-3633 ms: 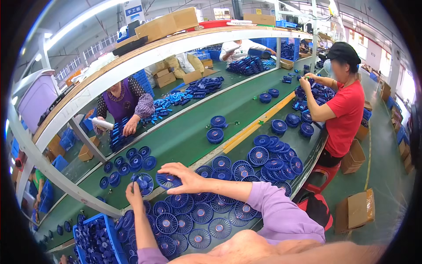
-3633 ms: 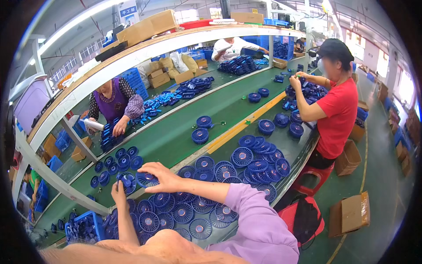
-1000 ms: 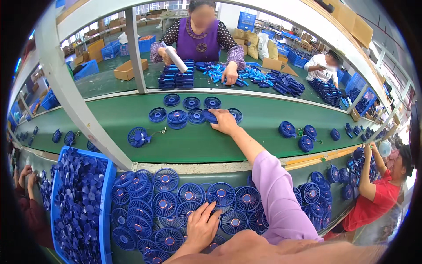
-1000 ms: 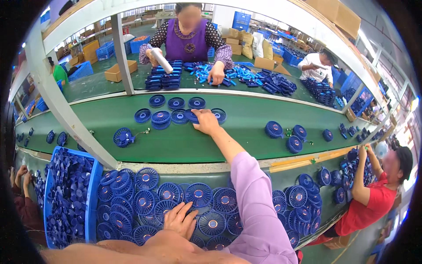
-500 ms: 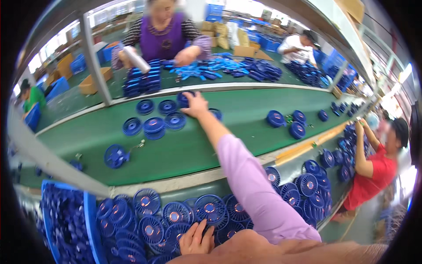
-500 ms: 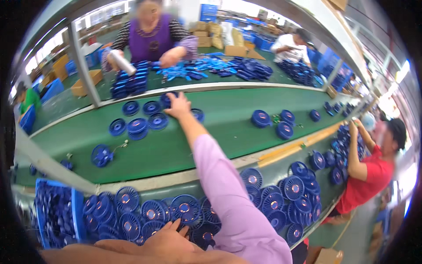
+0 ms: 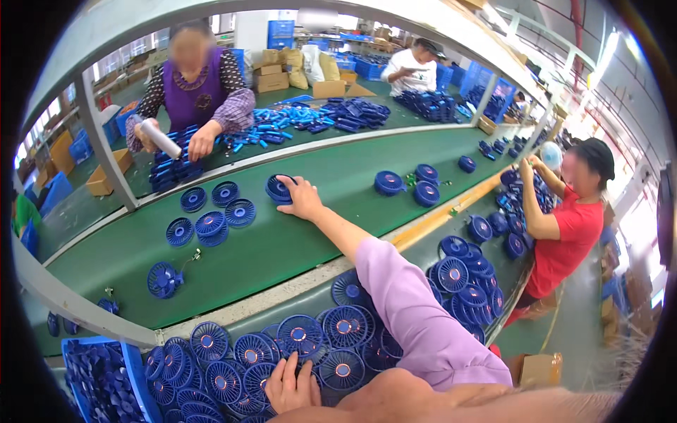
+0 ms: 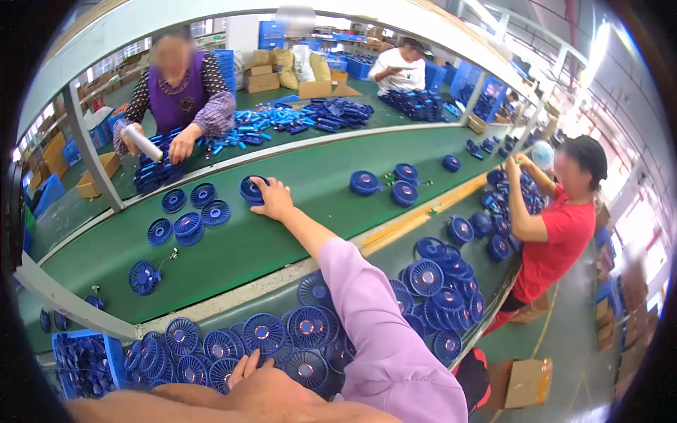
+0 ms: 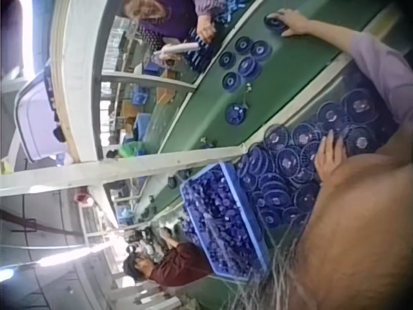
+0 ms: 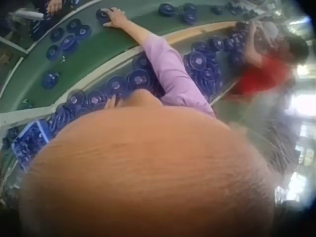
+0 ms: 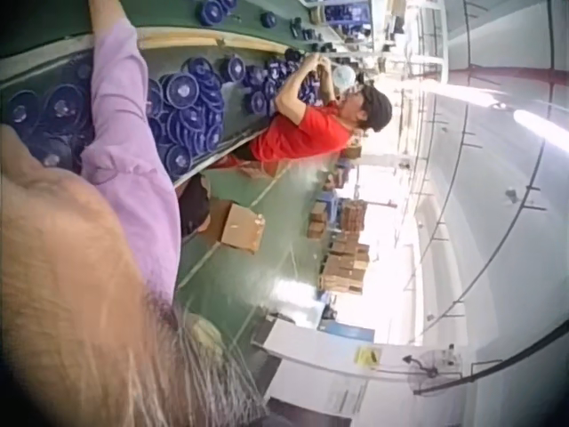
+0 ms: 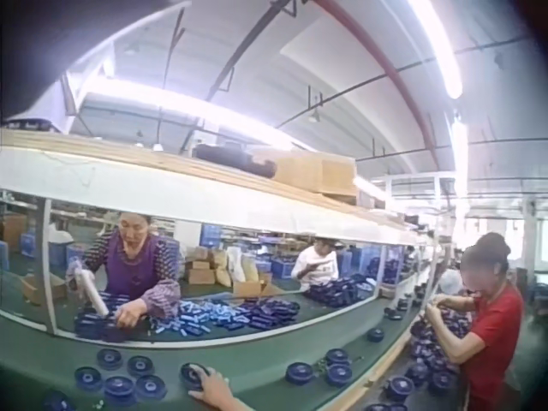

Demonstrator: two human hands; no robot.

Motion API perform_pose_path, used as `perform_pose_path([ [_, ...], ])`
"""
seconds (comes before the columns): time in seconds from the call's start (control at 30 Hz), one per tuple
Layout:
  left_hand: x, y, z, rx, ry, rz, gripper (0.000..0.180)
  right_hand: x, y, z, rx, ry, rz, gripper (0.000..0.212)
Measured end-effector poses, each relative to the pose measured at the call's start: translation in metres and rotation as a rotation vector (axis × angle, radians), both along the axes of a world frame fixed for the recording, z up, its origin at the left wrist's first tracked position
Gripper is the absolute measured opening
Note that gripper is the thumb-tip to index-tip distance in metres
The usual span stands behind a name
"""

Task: The person assembles portable fans by taking fan casings and grilles from the conveyor belt and table, fitting the housing components together by hand, and arranging the fan covers on the workstation.

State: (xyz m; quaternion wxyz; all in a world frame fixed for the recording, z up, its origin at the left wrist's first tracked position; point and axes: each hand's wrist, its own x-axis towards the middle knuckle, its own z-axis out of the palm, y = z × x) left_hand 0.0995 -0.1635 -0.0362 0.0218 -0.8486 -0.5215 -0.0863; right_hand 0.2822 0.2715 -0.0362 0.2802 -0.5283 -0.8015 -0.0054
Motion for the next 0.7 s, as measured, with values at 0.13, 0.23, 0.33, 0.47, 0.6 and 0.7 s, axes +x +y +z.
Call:
perform_pose_path([
  [0.13, 0.036, -0.002, 0.030, 0.209, -0.386, 0.255, 0.030, 0.019, -0.004, 0.019, -0.049, 0.029, 0.094, 0.081],
  [0.23, 0.035, -0.005, 0.044, 0.158, -0.393, 0.262, 0.031, 0.046, -0.026, 0.039, -0.134, 0.089, 0.222, 0.079],
  [0.33, 0.033, -0.003, 0.040, 0.171, -0.404, 0.255, 0.032, 0.105, -0.073, 0.059, -0.226, 0.201, 0.170, 0.083],
  [0.47, 0.039, -0.004, 0.041, 0.158, -0.441, 0.237, 0.030, 0.224, -0.134, 0.086, -0.353, 0.072, 0.052, 0.082],
  [0.6, 0.040, -0.006, 0.037, 0.193, -0.443, 0.231, 0.027, 0.284, -0.187, 0.091, -0.681, -0.001, 0.153, 0.076],
  [0.7, 0.040, -0.007, 0.040, 0.211, -0.444, 0.229, 0.027, 0.283, -0.211, 0.101, -0.781, 0.013, 0.267, 0.062],
])
